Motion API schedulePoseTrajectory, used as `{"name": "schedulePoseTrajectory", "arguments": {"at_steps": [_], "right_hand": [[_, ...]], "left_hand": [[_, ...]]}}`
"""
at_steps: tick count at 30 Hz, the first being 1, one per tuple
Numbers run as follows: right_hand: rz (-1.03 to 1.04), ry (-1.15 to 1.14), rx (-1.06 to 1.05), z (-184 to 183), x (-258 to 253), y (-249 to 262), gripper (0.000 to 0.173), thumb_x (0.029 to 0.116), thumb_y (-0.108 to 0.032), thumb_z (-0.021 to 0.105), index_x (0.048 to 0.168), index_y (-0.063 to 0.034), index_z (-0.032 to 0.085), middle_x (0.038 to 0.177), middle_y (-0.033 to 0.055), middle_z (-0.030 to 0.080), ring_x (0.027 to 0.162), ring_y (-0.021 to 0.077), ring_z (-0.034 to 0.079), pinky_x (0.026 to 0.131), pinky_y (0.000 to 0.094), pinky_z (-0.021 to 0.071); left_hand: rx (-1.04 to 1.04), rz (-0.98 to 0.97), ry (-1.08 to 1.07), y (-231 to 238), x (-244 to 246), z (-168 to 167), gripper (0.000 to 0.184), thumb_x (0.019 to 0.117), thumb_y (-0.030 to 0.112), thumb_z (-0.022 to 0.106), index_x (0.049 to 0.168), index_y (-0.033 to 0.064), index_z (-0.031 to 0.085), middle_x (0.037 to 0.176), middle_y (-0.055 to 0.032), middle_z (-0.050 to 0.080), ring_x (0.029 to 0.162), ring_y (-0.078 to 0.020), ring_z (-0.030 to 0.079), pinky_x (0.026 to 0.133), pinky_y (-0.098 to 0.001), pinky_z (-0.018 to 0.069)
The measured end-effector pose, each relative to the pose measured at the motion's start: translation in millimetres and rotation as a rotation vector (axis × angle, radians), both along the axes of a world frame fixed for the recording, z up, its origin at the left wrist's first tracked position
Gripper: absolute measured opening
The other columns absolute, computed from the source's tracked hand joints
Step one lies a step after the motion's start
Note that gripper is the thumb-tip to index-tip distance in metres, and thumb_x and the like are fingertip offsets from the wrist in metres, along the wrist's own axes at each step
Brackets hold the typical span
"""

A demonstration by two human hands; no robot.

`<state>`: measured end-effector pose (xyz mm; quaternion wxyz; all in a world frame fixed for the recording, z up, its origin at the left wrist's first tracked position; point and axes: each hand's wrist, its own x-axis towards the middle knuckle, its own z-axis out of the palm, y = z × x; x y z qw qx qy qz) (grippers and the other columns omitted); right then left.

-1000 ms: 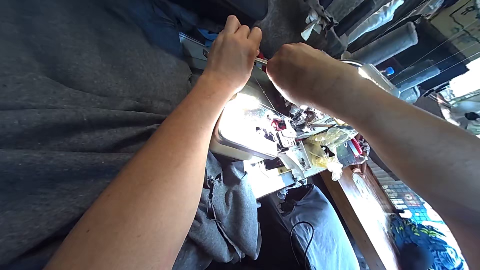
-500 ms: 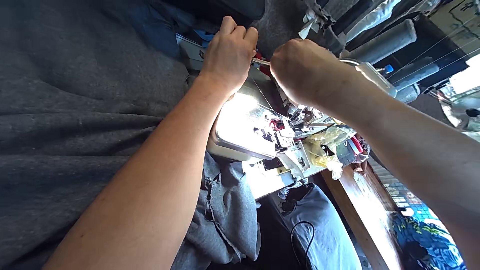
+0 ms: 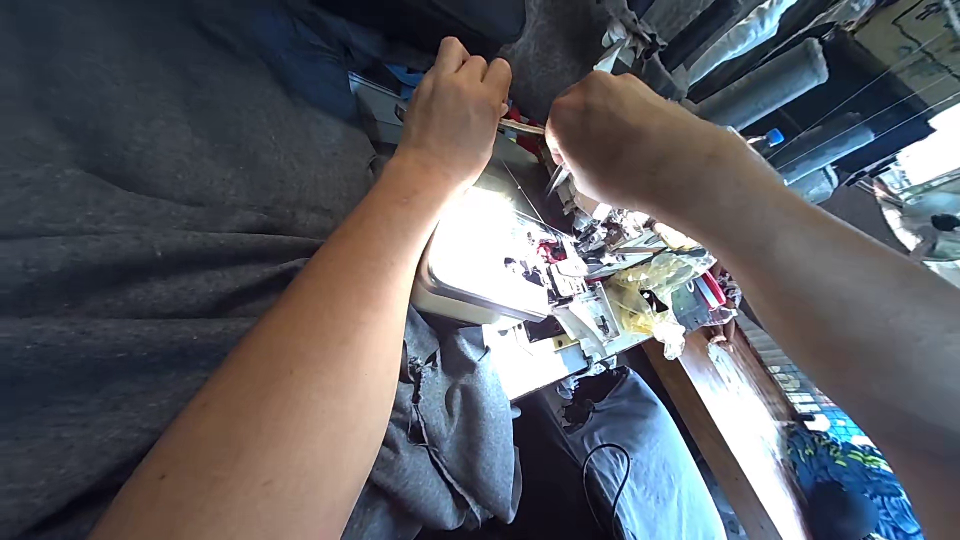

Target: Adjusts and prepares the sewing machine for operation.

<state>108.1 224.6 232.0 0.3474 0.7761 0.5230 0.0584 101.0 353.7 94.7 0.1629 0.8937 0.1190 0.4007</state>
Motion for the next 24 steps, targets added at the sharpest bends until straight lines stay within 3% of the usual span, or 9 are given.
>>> {"name": "schedulePoseTrajectory", "arguments": {"at_steps": [3, 11, 16, 24], "right_hand": [[-0.021, 0.003, -0.006, -4, 1, 1, 0.006, 0.0956, -0.001, 0.062, 0.090, 0.0000, 0.061, 0.095, 0.0183, 0.063, 0.095, 0.0385, 0.066, 0.073, 0.0528, 0.0516], [0.028, 0.020, 0.000, -8, 2, 1, 0.012, 0.0997, 0.000, 0.054, 0.090, 0.0001, 0.061, 0.094, 0.0183, 0.062, 0.094, 0.0378, 0.065, 0.074, 0.0518, 0.0506], [0.051, 0.009, 0.002, 1, 2, -3, 0.009, 0.0940, 0.001, 0.061, 0.085, -0.0019, 0.062, 0.088, 0.0160, 0.063, 0.088, 0.0364, 0.066, 0.069, 0.0513, 0.0494], [-0.116, -0.036, -0.115, -2, -8, 2, 0.004, 0.0912, 0.002, 0.066, 0.090, 0.0011, 0.062, 0.097, 0.0194, 0.063, 0.095, 0.0390, 0.065, 0.072, 0.0534, 0.0511]], "left_hand": [[0.001, -0.003, 0.003, 1, 1, -1, 0.019, 0.1062, 0.009, 0.050, 0.110, -0.0062, 0.061, 0.106, -0.0250, 0.065, 0.119, -0.0463, 0.056, 0.101, -0.0506, 0.0454], [-0.002, -0.009, -0.006, 2, 2, -2, 0.021, 0.1066, 0.010, 0.049, 0.111, -0.0061, 0.061, 0.107, -0.0255, 0.064, 0.119, -0.0473, 0.055, 0.099, -0.0529, 0.0464], [0.007, -0.008, -0.023, 1, 1, -3, 0.020, 0.1060, 0.010, 0.050, 0.110, -0.0062, 0.061, 0.105, -0.0252, 0.064, 0.117, -0.0471, 0.056, 0.097, -0.0521, 0.0471], [-0.009, -0.006, -0.005, 1, 0, -1, 0.020, 0.1062, 0.010, 0.051, 0.110, -0.0059, 0.062, 0.106, -0.0250, 0.064, 0.119, -0.0469, 0.056, 0.098, -0.0522, 0.0469]]}}
